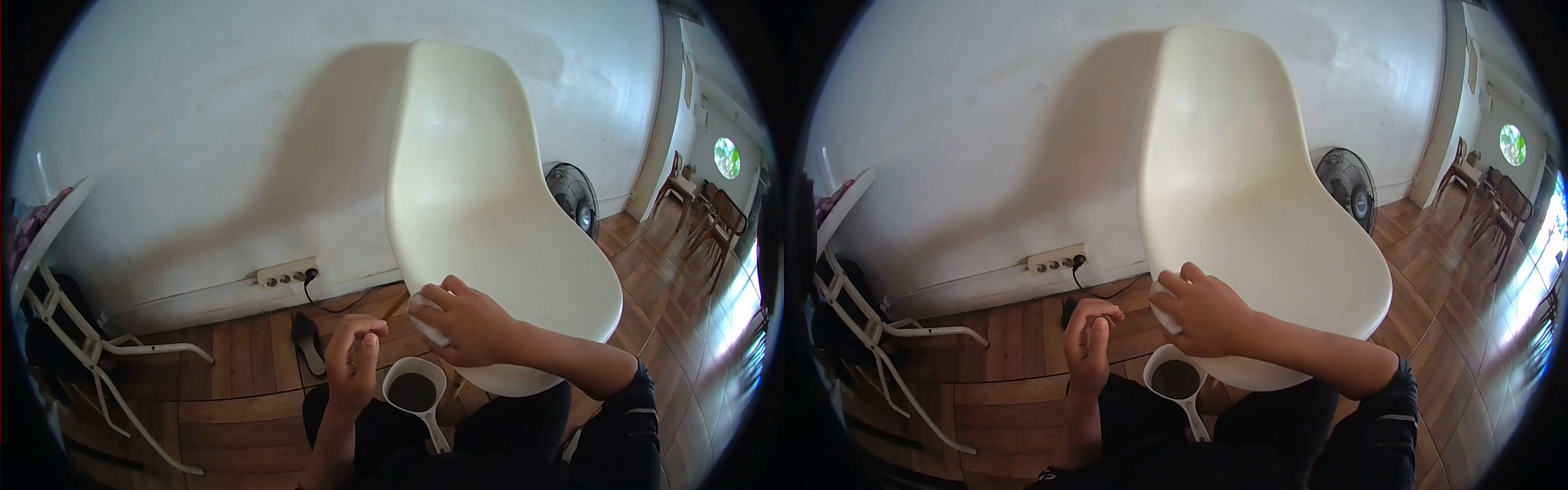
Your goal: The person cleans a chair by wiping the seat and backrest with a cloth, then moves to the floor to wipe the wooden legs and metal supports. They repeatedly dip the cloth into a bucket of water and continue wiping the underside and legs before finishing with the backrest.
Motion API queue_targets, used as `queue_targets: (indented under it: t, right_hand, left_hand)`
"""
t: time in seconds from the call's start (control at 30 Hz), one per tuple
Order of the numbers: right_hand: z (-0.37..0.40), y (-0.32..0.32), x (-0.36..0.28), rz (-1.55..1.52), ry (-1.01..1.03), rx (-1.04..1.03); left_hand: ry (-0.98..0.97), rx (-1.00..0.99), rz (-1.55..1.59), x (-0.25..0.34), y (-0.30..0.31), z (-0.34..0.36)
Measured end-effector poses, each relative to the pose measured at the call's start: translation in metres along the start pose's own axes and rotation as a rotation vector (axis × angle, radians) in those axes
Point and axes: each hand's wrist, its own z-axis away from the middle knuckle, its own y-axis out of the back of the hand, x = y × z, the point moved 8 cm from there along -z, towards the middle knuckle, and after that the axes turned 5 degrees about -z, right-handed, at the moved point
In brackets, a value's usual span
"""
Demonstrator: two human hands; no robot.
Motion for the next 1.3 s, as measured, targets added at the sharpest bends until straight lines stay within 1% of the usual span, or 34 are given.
queue_targets:
  t: [0.07, 0.23, 0.3, 0.33, 0.4, 0.43, 0.47, 0.53, 0.57, 0.63, 0.67, 0.73, 0.8, 0.87, 0.93, 1.0, 1.07, 1.13, 1.17, 1.23, 1.27, 1.3]
  right_hand:
    - [0.013, 0.001, -0.009, 0.020, 0.011, -0.002]
    - [0.045, 0.008, -0.033, 0.068, 0.034, 0.015]
    - [0.058, 0.006, -0.042, 0.196, 0.039, 0.014]
    - [0.066, 0.001, -0.046, 0.197, 0.035, 0.018]
    - [0.081, 0.000, -0.054, 0.350, 0.036, 0.163]
    - [0.087, 0.002, -0.054, 0.271, 0.004, 0.139]
    - [0.095, -0.001, -0.055, 0.271, 0.006, 0.141]
    - [0.115, 0.002, -0.059, 0.281, 0.021, 0.305]
    - [0.124, -0.002, -0.059, 0.281, 0.019, 0.304]
    - [0.146, 0.001, -0.057, 0.269, 0.014, 0.445]
    - [0.154, 0.001, -0.051, 0.269, 0.008, 0.444]
    - [0.176, 0.003, -0.048, 0.336, 0.070, 0.502]
    - [0.192, 0.008, -0.038, 0.359, 0.090, 0.511]
    - [0.208, 0.010, -0.030, 0.445, 0.150, 0.497]
    - [0.227, 0.016, -0.015, 0.428, 0.168, 0.485]
    - [0.251, 0.018, 0.011, 0.419, 0.108, 0.525]
    - [0.274, 0.025, 0.042, 0.406, -0.030, 0.523]
    - [0.297, 0.040, 0.074, 0.446, -0.218, 0.560]
    - [0.302, 0.046, 0.080, 0.449, -0.221, 0.562]
    - [0.329, 0.062, 0.120, 0.584, -0.770, 0.535]
    - [0.343, 0.058, 0.128, 0.586, -0.773, 0.539]
    - [0.372, 0.049, 0.145, 0.440, -0.893, 0.652]
  left_hand:
    - [-0.024, -0.002, 0.012, 0.003, -0.004, 0.000]
    - [-0.015, -0.036, 0.029, 0.010, -0.016, 0.003]
    - [-0.014, -0.056, 0.023, 0.010, -0.021, 0.005]
    - [-0.012, -0.068, 0.014, 0.009, -0.022, 0.007]
    - [-0.017, -0.083, 0.002, 0.007, -0.024, 0.011]
    - [-0.011, -0.092, 0.005, 0.007, -0.025, 0.012]
    - [-0.004, -0.099, 0.008, 0.006, -0.026, 0.014]
    - [0.004, -0.111, 0.002, 0.003, -0.027, 0.017]
    - [0.012, -0.125, -0.001, 0.002, -0.029, 0.019]
    - [0.041, -0.132, 0.005, -0.002, -0.030, 0.022]
    - [0.069, -0.138, 0.008, -0.005, -0.032, 0.023]
    - [0.072, -0.144, 0.012, -0.009, -0.036, 0.026]
    - [0.072, -0.151, 0.016, -0.009, -0.040, 0.028]
    - [0.074, -0.170, -0.014, -0.007, -0.045, 0.029]
    - [0.068, -0.172, -0.021, -0.011, -0.048, 0.032]
    - [0.062, -0.169, -0.031, -0.014, -0.048, 0.035]
    - [0.119, -0.188, -0.022, -0.019, -0.050, 0.038]
    - [0.124, -0.176, 0.004, -0.015, -0.054, 0.038]
    - [0.130, -0.163, 0.026, -0.014, -0.055, 0.039]
    - [0.158, -0.177, 0.064, -0.018, -0.060, 0.042]
    - [0.189, -0.186, 0.100, -0.021, -0.062, 0.044]
    - [0.186, -0.189, 0.099, -0.020, -0.063, 0.045]
